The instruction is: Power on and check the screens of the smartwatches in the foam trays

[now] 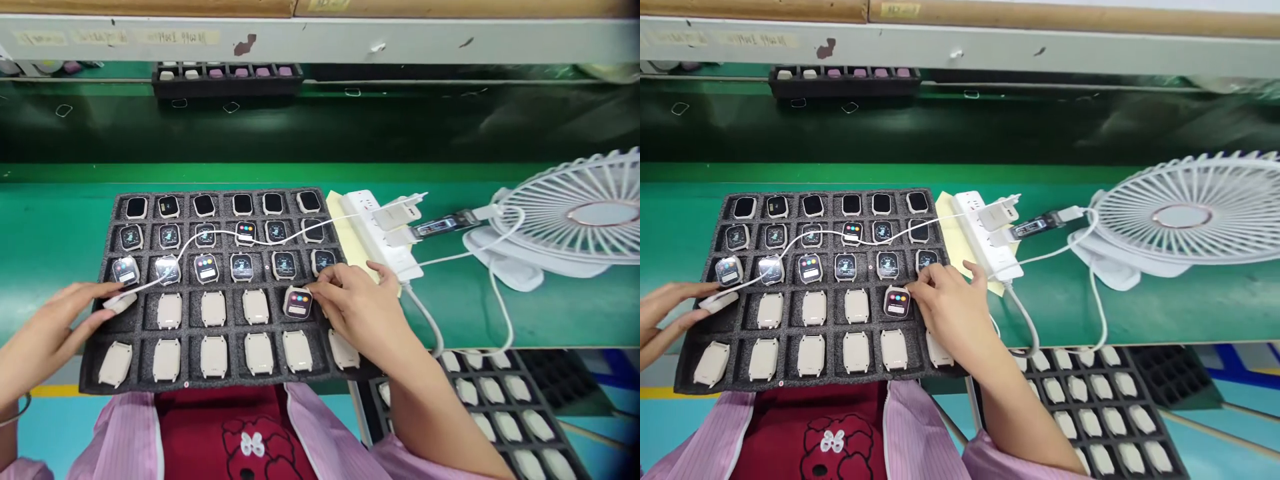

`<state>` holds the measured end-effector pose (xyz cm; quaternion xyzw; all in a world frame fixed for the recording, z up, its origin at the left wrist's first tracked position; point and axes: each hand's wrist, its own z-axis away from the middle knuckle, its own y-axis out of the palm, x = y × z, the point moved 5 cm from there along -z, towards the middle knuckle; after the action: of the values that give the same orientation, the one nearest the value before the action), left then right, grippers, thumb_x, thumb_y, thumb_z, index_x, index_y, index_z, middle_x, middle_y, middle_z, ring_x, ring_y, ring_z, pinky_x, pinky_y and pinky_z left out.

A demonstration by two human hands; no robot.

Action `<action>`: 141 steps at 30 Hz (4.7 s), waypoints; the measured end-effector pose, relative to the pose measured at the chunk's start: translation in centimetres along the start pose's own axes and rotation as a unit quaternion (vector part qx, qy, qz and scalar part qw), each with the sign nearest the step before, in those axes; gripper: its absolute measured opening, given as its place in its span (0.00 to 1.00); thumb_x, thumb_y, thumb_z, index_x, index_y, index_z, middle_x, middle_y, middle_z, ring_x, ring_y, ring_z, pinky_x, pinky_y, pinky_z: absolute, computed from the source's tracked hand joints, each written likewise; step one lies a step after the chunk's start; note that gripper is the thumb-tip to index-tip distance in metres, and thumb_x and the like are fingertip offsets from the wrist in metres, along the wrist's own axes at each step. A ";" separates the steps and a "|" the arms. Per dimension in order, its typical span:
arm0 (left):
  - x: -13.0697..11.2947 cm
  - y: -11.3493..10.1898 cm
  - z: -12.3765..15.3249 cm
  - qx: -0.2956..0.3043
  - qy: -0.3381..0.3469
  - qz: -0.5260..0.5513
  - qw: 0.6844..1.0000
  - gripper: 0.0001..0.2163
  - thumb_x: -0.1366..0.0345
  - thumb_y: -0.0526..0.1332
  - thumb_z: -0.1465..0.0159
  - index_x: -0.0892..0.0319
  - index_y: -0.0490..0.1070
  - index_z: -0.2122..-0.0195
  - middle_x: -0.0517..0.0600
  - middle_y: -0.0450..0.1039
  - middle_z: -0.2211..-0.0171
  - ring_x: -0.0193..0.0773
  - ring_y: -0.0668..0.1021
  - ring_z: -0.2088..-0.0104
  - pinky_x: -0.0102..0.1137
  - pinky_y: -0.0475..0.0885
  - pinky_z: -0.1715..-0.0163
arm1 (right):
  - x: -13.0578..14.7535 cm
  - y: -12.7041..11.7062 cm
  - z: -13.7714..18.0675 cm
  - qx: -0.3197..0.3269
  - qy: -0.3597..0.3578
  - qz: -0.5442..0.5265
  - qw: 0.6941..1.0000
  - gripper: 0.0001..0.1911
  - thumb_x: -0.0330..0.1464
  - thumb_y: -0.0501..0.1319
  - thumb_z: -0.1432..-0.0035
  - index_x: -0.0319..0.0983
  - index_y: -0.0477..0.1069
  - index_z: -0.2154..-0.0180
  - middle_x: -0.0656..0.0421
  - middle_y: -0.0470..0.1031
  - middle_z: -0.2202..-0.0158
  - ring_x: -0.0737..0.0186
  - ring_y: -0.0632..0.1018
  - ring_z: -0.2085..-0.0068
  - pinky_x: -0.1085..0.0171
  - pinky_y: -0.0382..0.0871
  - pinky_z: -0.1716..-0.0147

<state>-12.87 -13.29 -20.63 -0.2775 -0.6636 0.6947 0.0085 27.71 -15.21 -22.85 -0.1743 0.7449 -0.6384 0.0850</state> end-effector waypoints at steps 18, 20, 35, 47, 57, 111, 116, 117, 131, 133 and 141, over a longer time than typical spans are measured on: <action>1.2 0.5 -1.2 0.052 -0.007 0.103 0.993 0.13 0.53 0.59 0.33 0.44 0.82 0.56 0.45 0.84 0.58 0.41 0.83 0.61 0.30 0.76 0.59 | 0.6 0.2 -0.1 -0.032 0.004 -0.004 0.999 0.15 0.29 0.55 0.33 0.43 0.79 0.68 0.59 0.76 0.68 0.60 0.73 0.65 0.49 0.48 0.45; 1.1 0.7 -1.4 0.060 -0.009 0.109 0.992 0.13 0.53 0.58 0.33 0.43 0.82 0.55 0.46 0.84 0.58 0.42 0.83 0.61 0.32 0.76 0.60 | 0.6 0.3 -0.1 -0.034 0.008 0.000 0.999 0.15 0.29 0.55 0.33 0.43 0.79 0.68 0.60 0.76 0.68 0.60 0.73 0.65 0.50 0.49 0.45; 1.0 1.5 -1.3 0.125 -0.032 0.095 0.987 0.18 0.51 0.52 0.31 0.49 0.80 0.54 0.49 0.83 0.56 0.45 0.80 0.57 0.37 0.70 0.53 | 5.8 -0.7 -0.1 -0.028 -0.104 -0.099 0.989 0.13 0.25 0.55 0.32 0.42 0.76 0.64 0.63 0.79 0.71 0.63 0.77 0.67 0.45 0.44 0.36; 0.9 0.1 -0.5 0.020 -0.163 0.074 0.984 0.16 0.47 0.59 0.35 0.50 0.81 0.60 0.49 0.83 0.60 0.45 0.80 0.57 0.43 0.67 0.46 | 5.3 1.0 -2.9 -0.038 -0.147 -0.022 0.988 0.16 0.28 0.53 0.31 0.41 0.76 0.67 0.59 0.78 0.70 0.59 0.77 0.69 0.47 0.51 0.44; -8.1 3.7 -0.9 0.010 0.065 0.013 0.998 0.08 0.67 0.58 0.30 0.52 0.77 0.61 0.47 0.78 0.64 0.41 0.75 0.62 0.42 0.63 0.53 | 5.6 1.1 -2.6 -0.066 -0.110 -0.046 0.991 0.19 0.30 0.49 0.28 0.40 0.76 0.67 0.57 0.77 0.69 0.58 0.77 0.69 0.48 0.51 0.45; -2.6 1.6 -9.0 0.056 -0.132 0.048 0.988 0.09 0.57 0.59 0.34 0.54 0.76 0.64 0.48 0.80 0.64 0.45 0.76 0.58 0.50 0.54 0.42 | 4.1 0.1 -7.0 -0.206 -0.003 0.057 0.977 0.13 0.28 0.57 0.34 0.40 0.75 0.70 0.59 0.80 0.68 0.59 0.73 0.68 0.48 0.48 0.43; -6.8 3.2 -8.7 0.024 -0.055 0.115 0.992 0.07 0.59 0.61 0.34 0.54 0.76 0.64 0.48 0.79 0.61 0.44 0.76 0.57 0.42 0.62 0.49 | 0.3 -3.5 -3.2 -0.208 -0.006 -0.086 0.974 0.10 0.36 0.55 0.30 0.42 0.71 0.63 0.60 0.80 0.68 0.59 0.79 0.67 0.52 0.59 0.46; -7.9 4.1 -8.7 0.049 -0.036 0.106 0.993 0.07 0.59 0.61 0.33 0.54 0.76 0.64 0.48 0.79 0.62 0.43 0.76 0.57 0.43 0.61 0.48 | -0.5 -4.0 -2.2 -0.192 -0.011 -0.096 0.977 0.10 0.37 0.54 0.29 0.43 0.71 0.63 0.61 0.80 0.68 0.59 0.79 0.68 0.52 0.60 0.47; -13.3 4.9 -10.7 0.076 0.153 -0.124 0.977 0.09 0.64 0.55 0.31 0.54 0.75 0.60 0.54 0.77 0.67 0.51 0.77 0.57 0.59 0.52 0.35 | -3.3 -1.1 6.0 -0.046 -0.028 -0.086 0.995 0.12 0.26 0.52 0.30 0.40 0.73 0.58 0.60 0.77 0.67 0.64 0.78 0.67 0.54 0.64 0.46; -12.3 4.3 -11.5 0.080 0.119 -0.088 0.986 0.10 0.56 0.57 0.33 0.54 0.74 0.59 0.53 0.79 0.63 0.50 0.78 0.56 0.58 0.54 0.35 | -3.1 -1.3 5.9 -0.066 -0.034 -0.087 0.993 0.12 0.25 0.51 0.30 0.40 0.72 0.55 0.60 0.76 0.67 0.64 0.78 0.67 0.53 0.62 0.45; -7.4 4.3 -13.1 0.119 -0.017 0.103 0.987 0.23 0.46 0.49 0.30 0.56 0.77 0.53 0.54 0.81 0.53 0.47 0.80 0.53 0.39 0.71 0.49 | -4.5 -1.1 4.5 -0.064 -0.006 -0.126 0.990 0.14 0.29 0.50 0.30 0.42 0.72 0.63 0.60 0.76 0.68 0.63 0.77 0.68 0.58 0.64 0.55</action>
<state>0.07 -4.62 -21.40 -0.3297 -0.5440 0.7705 -0.0416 33.57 -17.84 -22.92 -0.2757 0.7556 -0.5941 -0.0027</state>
